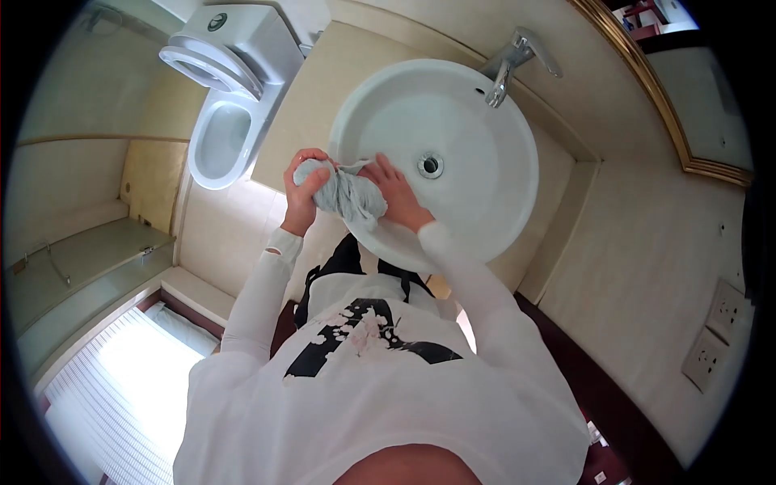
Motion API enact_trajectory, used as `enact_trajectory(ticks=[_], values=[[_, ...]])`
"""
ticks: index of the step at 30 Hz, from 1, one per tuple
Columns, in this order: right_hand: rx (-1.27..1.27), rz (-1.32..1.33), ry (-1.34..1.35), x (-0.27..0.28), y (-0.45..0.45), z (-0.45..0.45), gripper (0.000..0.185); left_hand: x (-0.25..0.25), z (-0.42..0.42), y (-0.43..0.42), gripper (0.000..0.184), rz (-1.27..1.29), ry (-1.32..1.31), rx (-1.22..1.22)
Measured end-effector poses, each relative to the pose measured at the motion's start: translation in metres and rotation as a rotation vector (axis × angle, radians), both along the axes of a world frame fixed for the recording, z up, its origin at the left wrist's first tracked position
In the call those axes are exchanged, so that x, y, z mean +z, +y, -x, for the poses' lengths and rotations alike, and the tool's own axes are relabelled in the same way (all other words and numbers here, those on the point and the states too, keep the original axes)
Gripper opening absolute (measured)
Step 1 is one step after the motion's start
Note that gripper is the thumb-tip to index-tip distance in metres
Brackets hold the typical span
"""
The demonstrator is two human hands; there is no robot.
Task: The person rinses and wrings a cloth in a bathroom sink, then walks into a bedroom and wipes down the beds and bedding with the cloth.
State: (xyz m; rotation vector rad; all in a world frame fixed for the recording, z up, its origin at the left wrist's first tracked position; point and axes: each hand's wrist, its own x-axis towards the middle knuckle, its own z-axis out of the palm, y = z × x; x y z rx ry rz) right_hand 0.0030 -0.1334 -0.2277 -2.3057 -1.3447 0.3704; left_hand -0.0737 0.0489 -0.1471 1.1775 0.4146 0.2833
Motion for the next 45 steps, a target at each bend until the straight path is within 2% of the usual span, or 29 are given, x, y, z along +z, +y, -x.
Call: enact_trajectory(ticks=[2, 4, 6, 8, 11, 13, 15, 17, 18, 19, 20, 21, 22, 23, 25, 26, 28, 30, 32, 34, 36, 38, 39, 40, 41, 43, 44, 45], values=[[-0.056, -0.056, -0.127, -0.017, 0.021, -0.039, 0.055, -0.001, 0.000, 0.000, 0.027, 0.031, -0.049, -0.001], [-0.091, -0.121, -0.275, -0.033, 0.018, -0.087, 0.057, 0.000, 0.000, -0.001, 0.028, 0.034, -0.042, 0.004], [0.045, -0.061, -0.526, -0.016, -0.013, -0.130, 0.054, 0.001, 0.000, 0.000, 0.029, 0.041, -0.025, -0.006], [0.206, 0.110, -0.557, 0.003, -0.054, -0.172, 0.054, -0.002, 0.001, 0.000, 0.031, 0.021, -0.056, 0.010], [0.199, 0.324, -0.600, 0.009, -0.121, -0.190, 0.061, 0.000, 0.000, 0.000, 0.033, 0.038, -0.041, -0.009], [0.177, 0.771, -0.949, 0.022, -0.162, -0.177, 0.064, -0.002, 0.000, 0.002, 0.033, 0.058, -0.047, -0.027], [0.078, 0.800, -0.689, 0.041, -0.196, -0.126, 0.063, -0.003, 0.000, 0.002, 0.034, 0.082, -0.048, -0.024], [-0.019, 0.826, -0.353, 0.053, -0.202, -0.059, 0.051, -0.005, 0.001, 0.003, 0.034, 0.090, -0.065, -0.030], [-0.086, 0.965, -0.012, 0.064, -0.180, -0.032, 0.044, -0.007, 0.000, 0.003, 0.034, 0.086, -0.076, -0.030], [0.010, 1.116, 0.308, 0.090, -0.145, -0.014, 0.036, -0.008, 0.000, 0.002, 0.034, 0.094, -0.082, -0.033], [0.157, 0.972, 0.335, 0.076, -0.143, 0.014, 0.032, -0.008, 0.000, 0.002, 0.034, 0.087, -0.094, -0.039], [0.055, 0.702, 0.415, 0.061, -0.133, 0.038, 0.031, -0.009, 0.000, 0.003, 0.033, 0.077, -0.104, -0.041], [-0.048, 0.681, 0.707, 0.077, -0.097, 0.041, 0.035, -0.009, 0.000, 0.004, 0.033, 0.081, -0.104, -0.038], [-0.255, 0.551, 0.839, 0.085, -0.068, 0.049, 0.041, -0.008, 0.001, 0.003, 0.033, 0.095, -0.096, -0.038], [-0.310, -0.009, 1.187, 0.016, -0.022, 0.060, 0.051, -0.007, -0.001, 0.002, 0.032, 0.099, -0.089, -0.021], [-0.292, -0.010, 1.191, 0.010, -0.007, 0.058, 0.051, -0.007, -0.001, -0.001, 0.033, 0.157, -0.115, 0.041], [-0.523, -0.637, 1.503, 0.017, 0.019, 0.048, 0.055, -0.011, 0.001, -0.006, 0.033, 0.201, -0.138, 0.105], [-0.489, -0.457, 1.242, 0.045, 0.035, 0.011, 0.057, -0.015, 0.003, -0.007, 0.034, 0.493, -0.082, 0.227], [-0.599, -0.659, 1.695, -0.009, 0.050, -0.019, 0.059, -0.016, 0.003, -0.007, 0.035, 0.501, -0.077, 0.230], [-0.653, -0.606, 1.234, 0.009, 0.061, -0.058, 0.064, -0.015, 0.003, -0.007, 0.036, 0.499, -0.128, 0.157], [-0.949, -0.988, 1.151, 0.014, 0.078, -0.108, 0.078, -0.017, 0.005, -0.004, 0.036, 0.443, -0.121, 0.119], [-1.229, -1.209, 1.181, 0.030, 0.082, -0.151, 0.089, -0.018, 0.002, -0.002, 0.037, 0.379, -0.125, 0.087], [-1.218, -1.204, 1.184, 0.002, 0.086, -0.155, 0.089, -0.017, 0.002, -0.002, 0.036, 0.371, -0.137, 0.079], [-1.098, -1.155, 0.897, -0.047, 0.081, -0.150, 0.088, -0.016, 0.002, -0.002, 0.035, 0.365, -0.147, 0.069], [-0.969, -1.094, 0.617, -0.073, 0.081, -0.148, 0.087, -0.016, 0.002, -0.003, 0.035, 0.357, -0.157, 0.066], [-1.075, -0.986, 0.821, -0.021, 0.110, -0.106, 0.078, -0.016, 0.001, -0.001, 0.035, 0.364, -0.171, 0.057], [-0.886, -0.887, 0.760, -0.062, 0.107, -0.084, 0.068, -0.016, 0.003, -0.003, 0.036, 0.373, -0.167, 0.047], [-0.643, -0.233, 0.643, -0.012, 0.093, -0.067, 0.062, -0.016, 0.005, -0.004, 0.036, 0.384, -0.165, 0.057]])
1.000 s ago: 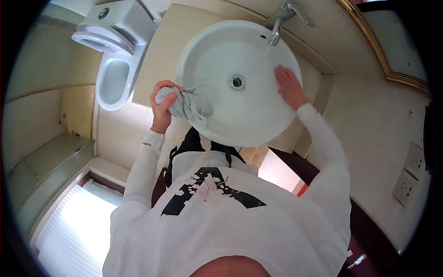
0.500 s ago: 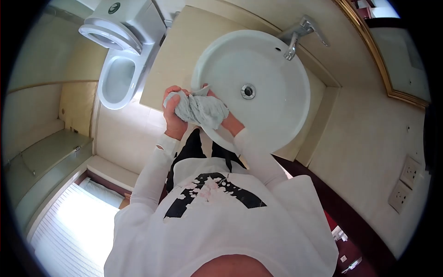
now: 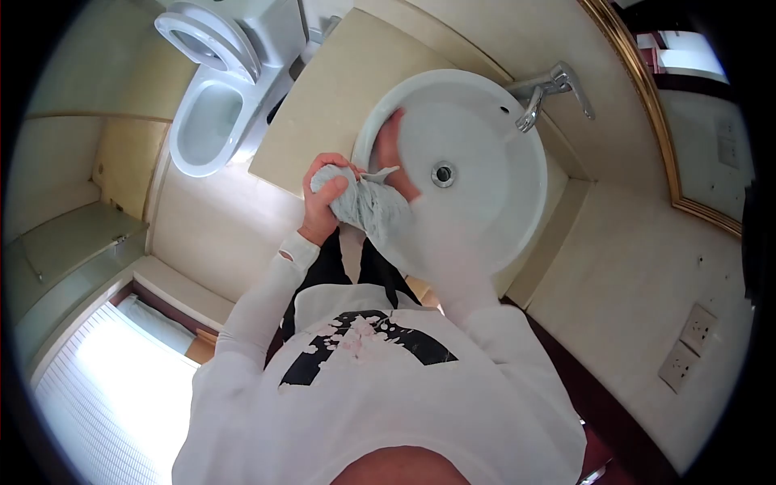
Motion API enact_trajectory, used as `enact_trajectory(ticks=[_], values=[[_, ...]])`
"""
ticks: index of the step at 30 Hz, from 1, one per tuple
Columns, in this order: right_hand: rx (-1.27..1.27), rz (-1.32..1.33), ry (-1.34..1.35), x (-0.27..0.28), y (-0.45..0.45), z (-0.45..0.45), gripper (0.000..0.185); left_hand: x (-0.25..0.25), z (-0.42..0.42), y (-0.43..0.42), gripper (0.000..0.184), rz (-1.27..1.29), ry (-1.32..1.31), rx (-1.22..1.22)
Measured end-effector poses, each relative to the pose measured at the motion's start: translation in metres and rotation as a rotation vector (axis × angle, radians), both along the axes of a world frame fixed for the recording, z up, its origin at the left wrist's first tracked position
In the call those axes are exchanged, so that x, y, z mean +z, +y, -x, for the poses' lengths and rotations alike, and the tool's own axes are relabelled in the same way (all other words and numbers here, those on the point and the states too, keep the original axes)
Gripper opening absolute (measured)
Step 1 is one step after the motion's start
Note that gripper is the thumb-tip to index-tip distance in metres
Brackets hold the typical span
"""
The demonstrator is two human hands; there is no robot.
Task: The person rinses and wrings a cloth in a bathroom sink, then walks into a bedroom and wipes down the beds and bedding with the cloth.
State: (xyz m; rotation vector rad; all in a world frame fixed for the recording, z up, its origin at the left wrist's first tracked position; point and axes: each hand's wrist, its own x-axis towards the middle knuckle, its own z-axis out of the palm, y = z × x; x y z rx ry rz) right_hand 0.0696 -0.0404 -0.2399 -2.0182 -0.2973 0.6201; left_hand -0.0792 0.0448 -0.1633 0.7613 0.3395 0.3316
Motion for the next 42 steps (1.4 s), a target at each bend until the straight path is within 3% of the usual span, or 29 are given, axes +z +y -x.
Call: enact_trajectory(ticks=[1, 3, 5, 7, 11, 13, 15, 17, 19, 21, 23, 25, 29, 32, 34, 35, 37, 38, 39, 40, 42], values=[[0.442, 0.526, -0.004, 0.062, -0.016, 0.025, 0.057, 0.000, 0.000, 0.001, 0.037, -0.004, 0.013, -0.021], [0.056, -0.282, 0.501, -0.032, -0.068, 0.085, 0.042, -0.001, -0.002, 0.003, 0.037, -0.001, 0.022, -0.032], [0.486, -0.044, 0.234, 0.032, -0.117, 0.099, 0.039, -0.002, -0.002, 0.004, 0.038, -0.003, 0.012, -0.062], [0.962, 0.419, -0.029, 0.031, -0.173, 0.095, 0.044, -0.001, -0.003, 0.006, 0.037, 0.030, 0.004, -0.064], [0.955, 0.643, -0.332, 0.056, -0.204, 0.081, 0.050, -0.003, -0.003, 0.006, 0.036, 0.062, -0.006, -0.068], [0.949, 0.466, -0.718, 0.043, -0.179, 0.067, 0.053, -0.001, -0.004, 0.005, 0.036, 0.054, -0.006, -0.054], [0.965, 0.398, -0.731, 0.033, -0.144, 0.041, 0.056, 0.002, -0.003, 0.003, 0.036, 0.045, 0.002, -0.036], [1.132, 0.319, -1.064, 0.029, -0.111, 0.006, 0.058, 0.003, -0.002, 0.003, 0.038, -0.036, 0.064, -0.059], [1.223, 0.203, -1.130, 0.021, -0.105, -0.038, 0.059, 0.005, -0.002, 0.004, 0.039, -0.064, 0.064, -0.052], [1.074, 0.554, -1.265, 0.033, -0.096, -0.072, 0.053, 0.005, -0.003, 0.003, 0.039, -0.089, 0.063, -0.044], [1.180, 0.619, -1.352, 0.034, -0.105, -0.123, 0.055, 0.004, -0.002, 0.004, 0.039, -0.071, 0.048, -0.055], [0.854, -0.075, -0.181, 0.020, -0.136, -0.151, 0.053, 0.005, -0.001, 0.003, 0.039, -0.074, 0.057, -0.053], [0.607, -0.175, 0.042, 0.035, -0.222, -0.149, 0.054, 0.007, -0.001, 0.005, 0.040, -0.064, 0.063, -0.072], [1.099, 1.383, -1.115, 0.080, -0.267, -0.076, 0.066, 0.001, -0.002, 0.005, 0.039, -0.018, 0.013, -0.046], [1.069, 1.500, -0.791, 0.081, -0.281, -0.022, 0.070, 0.002, -0.002, 0.005, 0.040, -0.010, 0.008, -0.053], [1.053, 1.480, -0.491, 0.078, -0.280, 0.003, 0.069, 0.002, -0.003, 0.006, 0.040, -0.008, 0.006, -0.050], [0.989, 1.259, 0.027, 0.080, -0.257, 0.046, 0.063, 0.000, -0.003, 0.006, 0.040, -0.013, 0.010, -0.058], [1.024, 1.084, 0.088, 0.065, -0.258, 0.068, 0.051, -0.002, -0.003, 0.007, 0.040, -0.022, 0.019, -0.061], [1.313, 0.984, 0.119, 0.090, -0.217, 0.078, 0.039, -0.002, -0.002, 0.007, 0.040, -0.023, 0.016, -0.062], [1.011, 0.778, 0.221, 0.093, -0.201, 0.091, 0.034, -0.002, -0.002, 0.006, 0.040, -0.028, 0.026, -0.070], [0.798, 0.177, 0.061, 0.060, -0.176, 0.102, 0.039, -0.001, 0.000, 0.005, 0.040, -0.036, 0.044, -0.068]])
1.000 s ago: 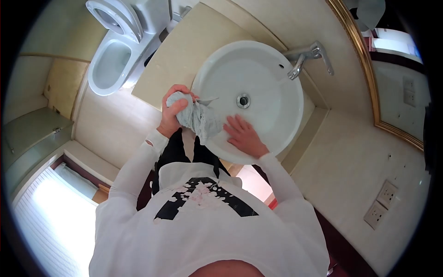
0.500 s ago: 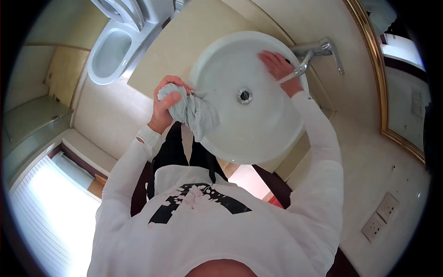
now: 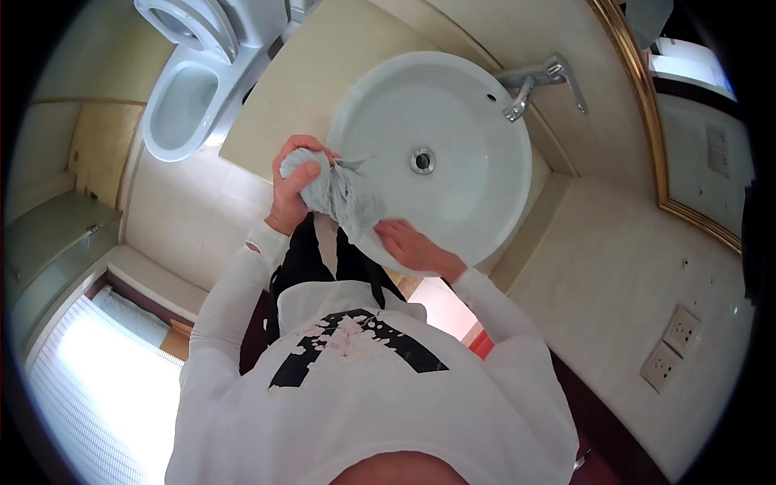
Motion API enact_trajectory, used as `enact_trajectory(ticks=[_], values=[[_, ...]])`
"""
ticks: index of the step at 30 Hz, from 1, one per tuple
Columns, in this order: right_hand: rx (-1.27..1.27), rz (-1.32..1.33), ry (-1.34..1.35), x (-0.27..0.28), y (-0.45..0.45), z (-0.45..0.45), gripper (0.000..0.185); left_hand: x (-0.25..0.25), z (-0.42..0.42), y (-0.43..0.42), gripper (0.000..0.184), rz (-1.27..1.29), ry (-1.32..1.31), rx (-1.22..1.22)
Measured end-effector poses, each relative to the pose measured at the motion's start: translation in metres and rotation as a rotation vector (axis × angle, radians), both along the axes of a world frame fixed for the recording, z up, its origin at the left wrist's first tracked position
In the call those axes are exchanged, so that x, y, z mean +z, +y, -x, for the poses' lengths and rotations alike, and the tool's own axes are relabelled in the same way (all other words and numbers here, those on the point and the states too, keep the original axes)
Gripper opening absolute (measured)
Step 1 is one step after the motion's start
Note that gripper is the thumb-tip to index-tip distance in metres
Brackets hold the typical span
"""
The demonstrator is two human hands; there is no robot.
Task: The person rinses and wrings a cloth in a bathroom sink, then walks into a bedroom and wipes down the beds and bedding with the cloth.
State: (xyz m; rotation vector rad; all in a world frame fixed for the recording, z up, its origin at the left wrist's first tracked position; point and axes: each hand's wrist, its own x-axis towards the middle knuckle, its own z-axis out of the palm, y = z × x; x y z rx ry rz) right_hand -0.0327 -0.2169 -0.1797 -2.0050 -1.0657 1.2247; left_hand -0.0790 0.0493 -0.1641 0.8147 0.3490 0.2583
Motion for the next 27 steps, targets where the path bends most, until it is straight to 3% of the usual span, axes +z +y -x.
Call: enact_trajectory(ticks=[2, 4, 5, 6, 8, 10, 11, 12, 13, 16, 18, 20, 22, 23, 24, 25, 27], values=[[0.061, -0.100, -0.251, -0.038, 0.040, -0.009, 0.048, 0.004, -0.001, 0.000, 0.037, 0.034, 0.003, 0.025], [0.215, -0.109, -0.638, -0.034, 0.083, -0.052, 0.057, 0.006, -0.001, 0.000, 0.036, 0.044, 0.007, 0.022], [0.209, -0.097, -0.833, -0.059, 0.095, -0.073, 0.063, 0.005, -0.001, 0.000, 0.035, 0.059, 0.001, 0.008], [0.080, -0.256, -0.769, -0.056, 0.097, -0.098, 0.066, 0.004, -0.001, 0.001, 0.035, 0.051, 0.008, 0.010], [0.219, -0.199, -1.068, -0.060, 0.076, -0.145, 0.058, 0.002, -0.001, 0.002, 0.041, -0.015, 0.017, -0.028], [0.116, -0.016, -1.171, -0.057, 0.043, -0.177, 0.051, 0.000, -0.002, 0.003, 0.040, -0.026, 0.009, -0.032], [0.082, 0.166, -0.977, -0.041, 0.025, -0.188, 0.051, 0.001, -0.001, 0.004, 0.040, -0.031, 0.001, -0.041], [0.061, 0.063, -1.057, -0.058, -0.013, -0.194, 0.058, 0.001, -0.001, 0.004, 0.040, -0.040, -0.002, -0.041], [0.039, 0.183, -1.059, -0.055, -0.036, -0.184, 0.062, 0.001, -0.001, 0.003, 0.040, -0.033, -0.001, -0.043], [-0.003, 0.512, -0.908, -0.033, -0.082, -0.110, 0.075, 0.002, 0.000, 0.005, 0.040, -0.015, -0.002, -0.047], [0.133, 0.645, -0.815, -0.033, -0.092, -0.055, 0.081, 0.002, -0.002, 0.003, 0.039, 0.004, -0.017, -0.055], [0.012, 0.680, -0.449, -0.027, -0.066, -0.014, 0.079, 0.000, 0.000, 0.002, 0.034, 0.038, -0.013, -0.032], [0.057, 0.533, -0.237, -0.026, -0.032, 0.006, 0.062, -0.002, -0.001, 0.002, 0.036, 0.010, -0.020, -0.047], [0.026, 0.337, -0.210, -0.025, -0.022, 0.013, 0.050, -0.001, -0.001, 0.002, 0.038, -0.028, -0.003, -0.049], [0.205, 0.160, -0.238, -0.017, -0.008, 0.010, 0.044, 0.003, -0.001, 0.002, 0.038, -0.027, 0.012, -0.053], [-0.257, 0.055, 0.196, 0.002, 0.020, 0.014, 0.042, 0.003, -0.001, 0.004, 0.038, -0.026, -0.005, -0.065], [-0.368, 0.201, 0.342, 0.037, 0.046, 0.010, 0.043, 0.002, -0.001, 0.006, 0.038, -0.028, 0.022, -0.076]])
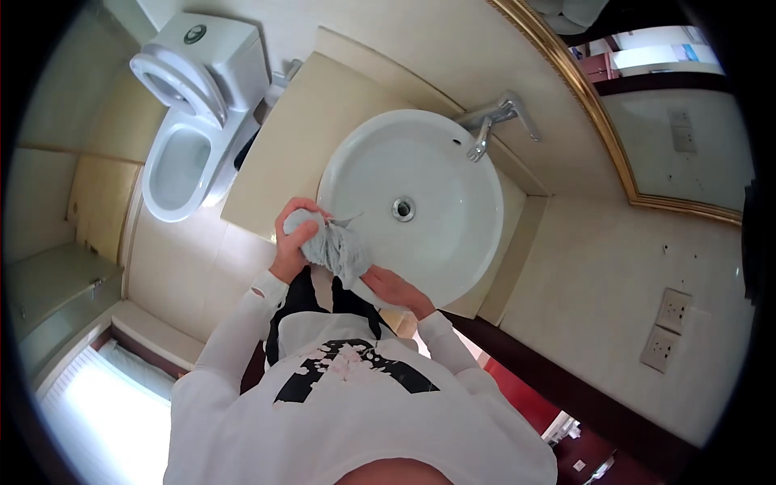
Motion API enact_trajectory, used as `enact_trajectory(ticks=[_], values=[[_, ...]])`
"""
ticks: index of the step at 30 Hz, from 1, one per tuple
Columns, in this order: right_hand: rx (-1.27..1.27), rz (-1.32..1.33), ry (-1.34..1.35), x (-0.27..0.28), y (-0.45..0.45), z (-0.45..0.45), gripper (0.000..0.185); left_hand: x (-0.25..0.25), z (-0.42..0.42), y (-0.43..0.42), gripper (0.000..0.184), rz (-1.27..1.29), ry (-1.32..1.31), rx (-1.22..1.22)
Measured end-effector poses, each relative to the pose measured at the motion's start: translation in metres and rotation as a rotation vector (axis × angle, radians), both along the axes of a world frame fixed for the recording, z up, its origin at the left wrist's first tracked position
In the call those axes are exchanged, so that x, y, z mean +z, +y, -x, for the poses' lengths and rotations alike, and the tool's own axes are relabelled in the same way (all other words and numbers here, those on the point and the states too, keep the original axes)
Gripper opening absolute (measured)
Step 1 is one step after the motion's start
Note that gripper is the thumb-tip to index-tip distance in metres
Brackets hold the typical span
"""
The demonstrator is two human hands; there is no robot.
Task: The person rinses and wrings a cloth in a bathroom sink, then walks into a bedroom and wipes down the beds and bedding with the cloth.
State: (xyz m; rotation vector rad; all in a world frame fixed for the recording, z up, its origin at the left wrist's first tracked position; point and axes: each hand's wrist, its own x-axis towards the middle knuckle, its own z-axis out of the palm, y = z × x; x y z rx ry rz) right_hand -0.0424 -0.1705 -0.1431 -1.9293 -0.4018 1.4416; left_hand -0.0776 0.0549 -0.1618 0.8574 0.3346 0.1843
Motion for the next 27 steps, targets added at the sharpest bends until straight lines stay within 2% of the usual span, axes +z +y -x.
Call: enact_trajectory(ticks=[1, 3, 5, 7, 9, 11, 13, 15, 17, 19, 21, 23, 24, 26, 27], values=[[-0.012, -0.004, -0.012, 0.001, -0.005, -0.001, 0.043, 0.001, 0.000, 0.001, 0.038, 0.003, -0.001, -0.011], [0.146, 0.015, -0.158, -0.001, -0.035, 0.002, 0.043, 0.002, -0.001, 0.003, 0.038, -0.012, -0.011, -0.036], [0.422, 0.367, -0.315, -0.008, -0.083, -0.004, 0.040, 0.000, -0.002, 0.004, 0.038, -0.018, -0.022, -0.058], [0.684, 0.610, -0.594, 0.001, -0.121, -0.023, 0.035, -0.002, -0.002, 0.007, 0.038, -0.018, -0.022, -0.077], [0.709, 0.634, -0.921, -0.004, -0.159, -0.047, 0.032, -0.004, -0.004, 0.009, 0.039, -0.020, -0.037, -0.102], [0.649, 0.700, -1.367, 0.001, -0.177, -0.080, 0.024, -0.006, -0.003, 0.011, 0.039, -0.023, -0.049, -0.125], [0.489, 0.644, -1.603, 0.037, -0.158, -0.116, 0.016, -0.006, -0.005, 0.013, 0.041, -0.034, -0.031, -0.149], [0.002, 0.756, -1.442, 0.072, -0.116, -0.144, 0.013, -0.005, -0.006, 0.014, 0.041, -0.030, -0.046, -0.160], [-0.274, 0.467, -1.608, 0.112, -0.089, -0.177, 0.017, -0.006, -0.007, 0.014, 0.043, -0.026, -0.056, -0.159], [-0.373, 0.275, -1.852, 0.145, -0.054, -0.199, 0.019, -0.004, -0.008, 0.012, 0.040, -0.023, -0.061, -0.143], [-0.280, 0.182, -1.917, 0.144, -0.042, -0.236, 0.024, -0.002, -0.008, 0.012, 0.038, -0.024, -0.057, -0.138], [-0.104, 0.161, -1.945, 0.119, -0.043, -0.269, 0.032, -0.003, -0.009, 0.013, 0.038, -0.053, -0.076, -0.114], [-0.123, 0.166, -1.951, 0.113, -0.039, -0.265, 0.032, -0.004, -0.009, 0.013, 0.038, -0.063, -0.084, -0.126], [-0.137, 0.462, -1.617, 0.105, -0.030, -0.254, 0.042, -0.008, -0.009, 0.012, 0.038, -0.068, -0.100, -0.091], [-0.155, 0.463, -1.616, 0.103, -0.031, -0.248, 0.042, -0.007, -0.010, 0.012, 0.038, -0.078, -0.103, -0.103]])
